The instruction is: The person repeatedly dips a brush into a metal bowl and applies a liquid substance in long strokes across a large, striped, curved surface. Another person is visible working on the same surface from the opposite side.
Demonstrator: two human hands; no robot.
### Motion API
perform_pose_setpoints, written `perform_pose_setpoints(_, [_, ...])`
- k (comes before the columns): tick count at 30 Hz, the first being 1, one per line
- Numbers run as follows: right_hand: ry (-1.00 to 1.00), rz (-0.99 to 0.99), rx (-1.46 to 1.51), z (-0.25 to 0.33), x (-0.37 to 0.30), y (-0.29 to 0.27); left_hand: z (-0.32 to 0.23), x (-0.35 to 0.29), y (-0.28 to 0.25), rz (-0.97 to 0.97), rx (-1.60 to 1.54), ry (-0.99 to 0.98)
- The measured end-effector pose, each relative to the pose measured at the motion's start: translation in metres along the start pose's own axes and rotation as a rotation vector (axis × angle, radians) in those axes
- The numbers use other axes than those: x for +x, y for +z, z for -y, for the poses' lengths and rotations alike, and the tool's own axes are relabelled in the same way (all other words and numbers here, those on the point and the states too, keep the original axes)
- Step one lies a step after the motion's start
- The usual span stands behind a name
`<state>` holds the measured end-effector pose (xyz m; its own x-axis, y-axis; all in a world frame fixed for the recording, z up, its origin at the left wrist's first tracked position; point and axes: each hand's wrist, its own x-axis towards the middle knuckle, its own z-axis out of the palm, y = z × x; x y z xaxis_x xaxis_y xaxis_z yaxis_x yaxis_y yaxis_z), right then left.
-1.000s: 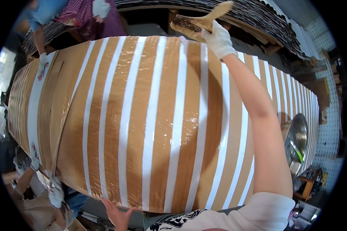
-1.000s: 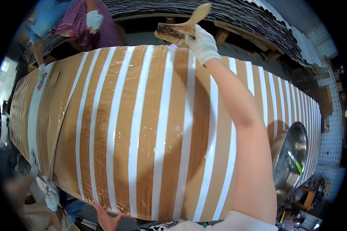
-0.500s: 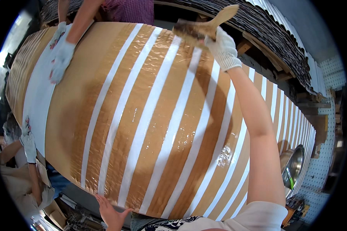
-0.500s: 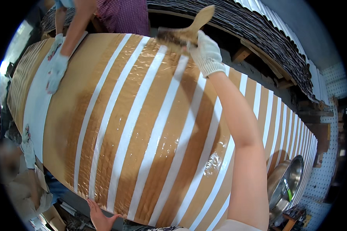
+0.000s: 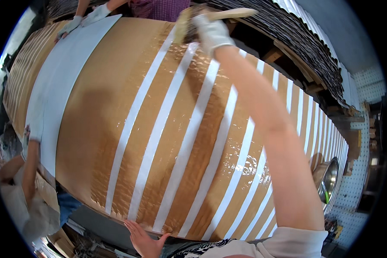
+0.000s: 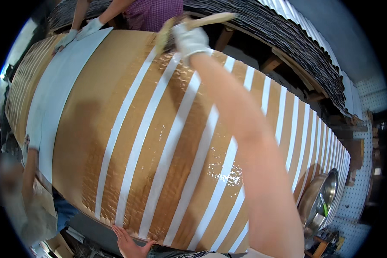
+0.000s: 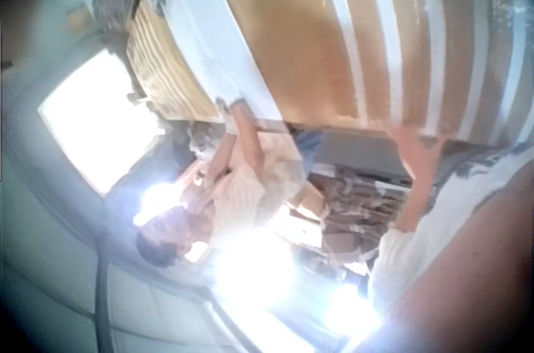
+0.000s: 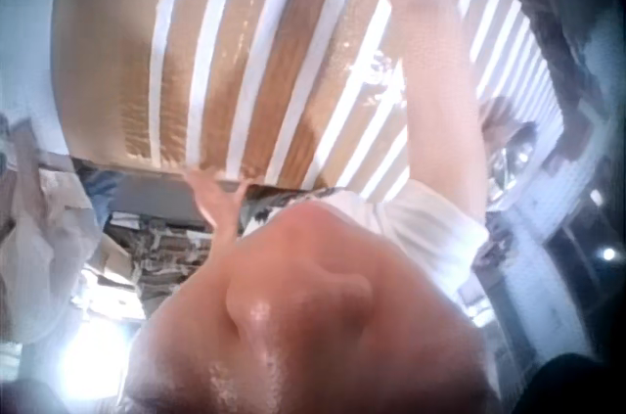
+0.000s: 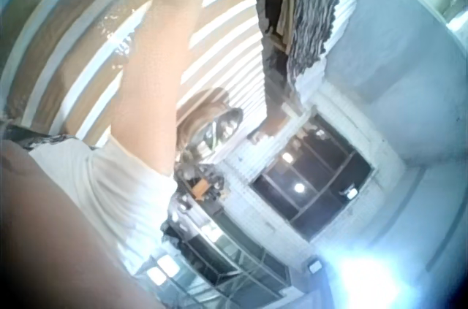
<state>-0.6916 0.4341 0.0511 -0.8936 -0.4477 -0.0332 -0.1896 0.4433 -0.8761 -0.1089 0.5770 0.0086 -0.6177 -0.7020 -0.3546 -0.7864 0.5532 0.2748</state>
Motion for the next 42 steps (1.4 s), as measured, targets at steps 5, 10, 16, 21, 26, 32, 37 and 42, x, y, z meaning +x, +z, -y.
perform_pose_setpoints(5, [0.055,-0.121,-0.25,-0.038,-0.012,0.018,-0.019,0.01,-0.02,-0.044,0.106,0.086])
perform_pose_setpoints(10, [0.195,-0.283,-0.127,-0.11,-0.075,-0.128,0.017,-0.005,0.018,0.098,0.164,-0.113])
perform_pose_setpoints(16, [0.283,-0.709,-0.476,-0.24,-0.104,-0.294,0.027,-0.007,0.028,0.032,0.157,-0.042])
perform_pose_setpoints(21, [0.186,-0.229,-0.237,-0.062,-0.114,-0.147,0.027,-0.008,0.029,-0.009,0.155,-0.015])
perform_pose_setpoints(26, [-0.069,-0.127,-0.243,-0.027,-0.129,0.015,0.022,-0.002,0.02,0.004,0.148,-0.009])
perform_pose_setpoints(32, [0.25,-0.203,-0.092,-0.083,-0.188,-0.096,0.023,-0.007,0.023,-0.022,0.144,-0.01])
perform_pose_setpoints(37, [0.379,-0.814,-0.274,-0.214,-0.246,-0.251,0.019,-0.005,0.023,0.049,0.139,-0.045])
perform_pose_setpoints(42, [0.179,-0.65,-0.232,-0.13,-0.227,-0.17,0.017,-0.004,0.018,0.077,0.114,-0.073])
